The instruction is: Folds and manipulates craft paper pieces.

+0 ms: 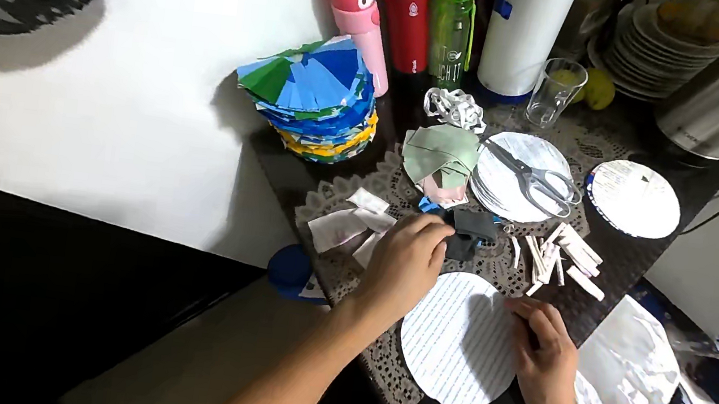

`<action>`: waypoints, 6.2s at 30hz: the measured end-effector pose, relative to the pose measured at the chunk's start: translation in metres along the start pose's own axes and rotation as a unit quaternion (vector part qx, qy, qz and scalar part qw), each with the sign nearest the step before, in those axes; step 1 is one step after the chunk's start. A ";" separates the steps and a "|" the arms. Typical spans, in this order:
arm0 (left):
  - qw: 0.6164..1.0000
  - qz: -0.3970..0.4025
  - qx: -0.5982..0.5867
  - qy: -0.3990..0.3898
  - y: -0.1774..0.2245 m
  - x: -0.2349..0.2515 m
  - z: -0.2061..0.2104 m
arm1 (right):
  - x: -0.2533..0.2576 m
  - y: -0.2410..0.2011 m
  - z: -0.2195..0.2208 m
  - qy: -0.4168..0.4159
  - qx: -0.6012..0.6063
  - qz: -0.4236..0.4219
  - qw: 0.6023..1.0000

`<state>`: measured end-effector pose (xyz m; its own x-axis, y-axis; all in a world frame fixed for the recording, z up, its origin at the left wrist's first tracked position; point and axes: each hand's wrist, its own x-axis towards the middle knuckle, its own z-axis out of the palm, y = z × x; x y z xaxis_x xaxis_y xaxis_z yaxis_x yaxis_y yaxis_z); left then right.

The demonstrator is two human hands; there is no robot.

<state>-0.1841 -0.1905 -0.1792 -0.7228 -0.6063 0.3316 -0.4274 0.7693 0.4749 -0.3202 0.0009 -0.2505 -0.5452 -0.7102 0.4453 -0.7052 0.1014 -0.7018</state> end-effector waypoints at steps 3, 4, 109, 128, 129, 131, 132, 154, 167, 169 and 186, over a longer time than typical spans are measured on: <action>0.994 0.049 0.043 -0.085 0.003 0.030 0.012 | 0.000 0.000 0.001 0.009 0.006 0.005 1.000; 0.990 0.059 0.056 -0.111 0.002 0.039 0.016 | 0.000 -0.001 0.002 0.012 0.004 0.005 1.000; 0.983 -0.066 -0.165 0.042 0.022 0.014 -0.002 | 0.088 -0.053 0.027 -0.083 0.558 0.315 0.763; 0.997 -0.009 -0.079 0.023 0.023 0.005 0.000 | 0.093 -0.058 0.033 -0.070 0.576 0.403 0.708; 0.997 -0.009 -0.069 0.036 0.023 0.005 0.002 | 0.091 -0.059 0.035 -0.057 0.560 0.390 0.729; 0.994 -0.019 -0.084 0.060 0.021 0.004 0.005 | 0.089 -0.062 0.037 -0.032 0.533 0.373 0.759; 0.992 -0.029 -0.101 0.067 0.020 0.003 0.006 | 0.088 -0.063 0.038 -0.025 0.523 0.367 0.769; 0.769 -0.347 -0.537 0.000 -0.008 0.021 -0.021 | 0.098 -0.048 0.035 -0.078 0.551 0.418 0.718; 0.917 -0.086 -0.375 -0.107 -0.004 0.006 -0.049 | 0.099 -0.065 0.002 -0.221 0.344 0.118 0.905; 0.917 -0.083 -0.379 -0.095 0.002 -0.002 -0.048 | 0.087 -0.068 0.008 -0.189 0.434 0.162 0.866; 0.821 -0.173 -0.544 0.021 0.035 -0.052 -0.022 | 0.047 -0.071 0.006 -0.090 0.537 0.225 0.808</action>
<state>-0.1495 -0.1366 -0.1625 -0.6311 -0.7747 0.0402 0.1518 -0.0725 0.9858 -0.2930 -0.0435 -0.1830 -0.4945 -0.8691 -0.0090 0.3981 -0.2173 -0.8912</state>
